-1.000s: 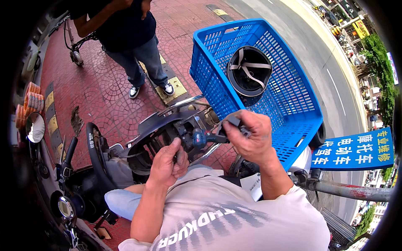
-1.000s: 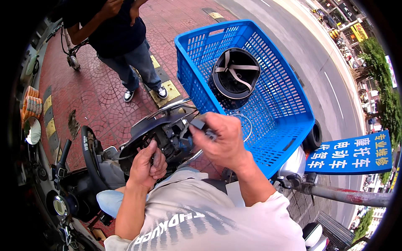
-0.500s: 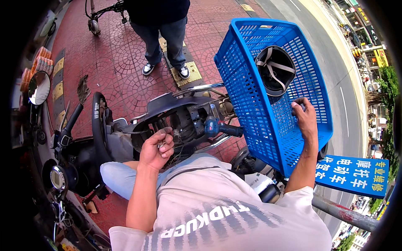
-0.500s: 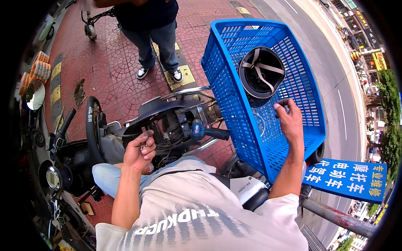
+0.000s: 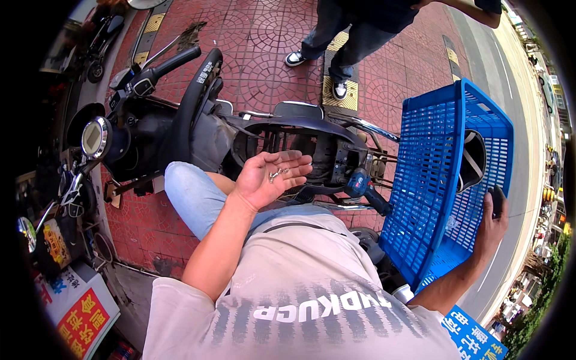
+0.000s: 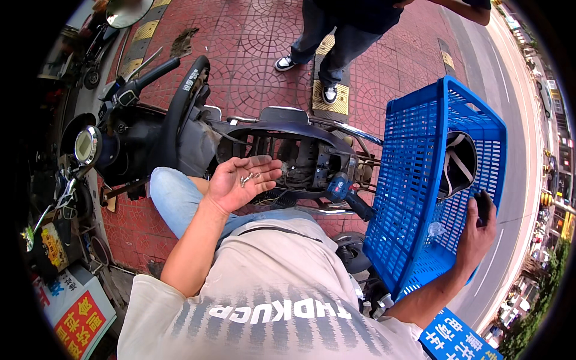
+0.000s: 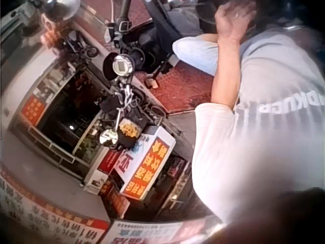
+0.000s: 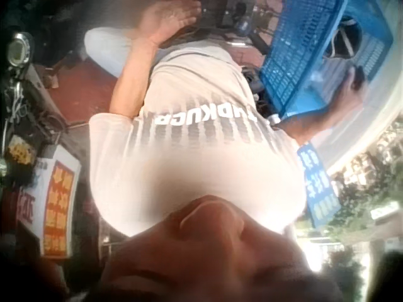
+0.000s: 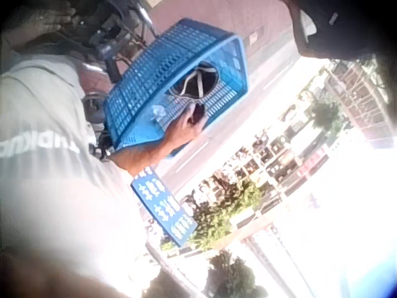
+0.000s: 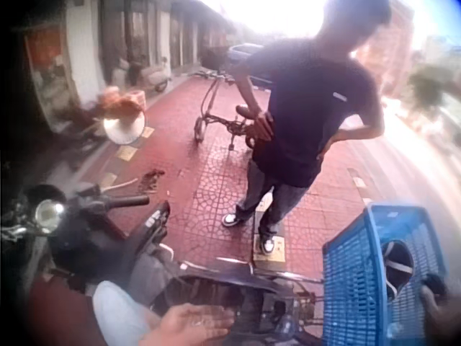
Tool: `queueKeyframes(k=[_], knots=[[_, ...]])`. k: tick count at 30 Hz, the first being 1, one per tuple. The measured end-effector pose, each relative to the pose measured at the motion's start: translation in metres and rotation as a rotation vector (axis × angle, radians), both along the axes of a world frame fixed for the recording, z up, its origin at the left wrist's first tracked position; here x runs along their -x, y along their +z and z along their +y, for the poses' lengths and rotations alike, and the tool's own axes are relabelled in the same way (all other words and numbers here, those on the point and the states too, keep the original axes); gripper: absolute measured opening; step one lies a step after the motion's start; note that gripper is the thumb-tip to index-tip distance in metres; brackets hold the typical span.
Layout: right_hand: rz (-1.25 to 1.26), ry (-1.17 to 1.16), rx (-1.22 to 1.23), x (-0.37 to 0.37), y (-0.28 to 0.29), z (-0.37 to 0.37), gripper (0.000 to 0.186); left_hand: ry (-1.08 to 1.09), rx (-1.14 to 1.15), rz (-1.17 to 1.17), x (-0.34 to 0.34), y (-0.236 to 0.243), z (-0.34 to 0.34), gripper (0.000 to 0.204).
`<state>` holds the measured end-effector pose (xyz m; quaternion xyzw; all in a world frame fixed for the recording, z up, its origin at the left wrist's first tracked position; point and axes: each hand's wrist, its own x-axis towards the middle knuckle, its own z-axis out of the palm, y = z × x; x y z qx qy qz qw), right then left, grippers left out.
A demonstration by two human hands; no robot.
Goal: The person repairs an electric scooter by installing a new controller unit. They connect multiple wires to the controller, secure it with a power drill, and organize the wiring inside the scooter's under-seat compartment.
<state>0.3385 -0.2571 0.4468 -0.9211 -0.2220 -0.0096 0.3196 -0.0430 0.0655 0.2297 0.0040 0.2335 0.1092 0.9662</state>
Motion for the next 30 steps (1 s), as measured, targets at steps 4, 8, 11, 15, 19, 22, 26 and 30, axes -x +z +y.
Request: queueKeyframes(k=[4,8,11,15,19,22,26,30], knots=[[0.129,0.293,-0.373,0.067,-0.006,0.092,0.038,0.06,0.0,0.001,0.004,0.006,-0.002,0.056],[0.415,0.741,-0.117,0.137,-0.074,0.181,0.029,0.134,-0.08,0.091,0.017,-0.003,-0.003,0.046],[0.395,0.984,0.068,0.181,-0.133,0.214,0.021,0.199,-0.084,0.179,0.034,-0.011,-0.006,0.045],[0.375,1.23,0.069,0.232,-0.154,0.242,0.022,0.215,-0.077,0.223,0.05,-0.033,-0.016,0.052],[0.163,1.395,0.21,0.252,-0.181,0.264,0.021,0.265,-0.13,0.243,0.048,-0.027,-0.022,0.056],[0.132,1.439,0.302,0.256,-0.185,0.273,0.021,0.276,-0.187,0.177,0.058,-0.042,-0.029,0.055],[0.194,1.467,0.382,0.258,-0.192,0.278,0.023,0.272,-0.153,0.25,0.059,-0.048,-0.04,0.051],[0.512,1.307,0.365,0.245,-0.205,0.277,0.02,0.259,-0.13,0.405,0.066,-0.041,-0.038,0.042]])
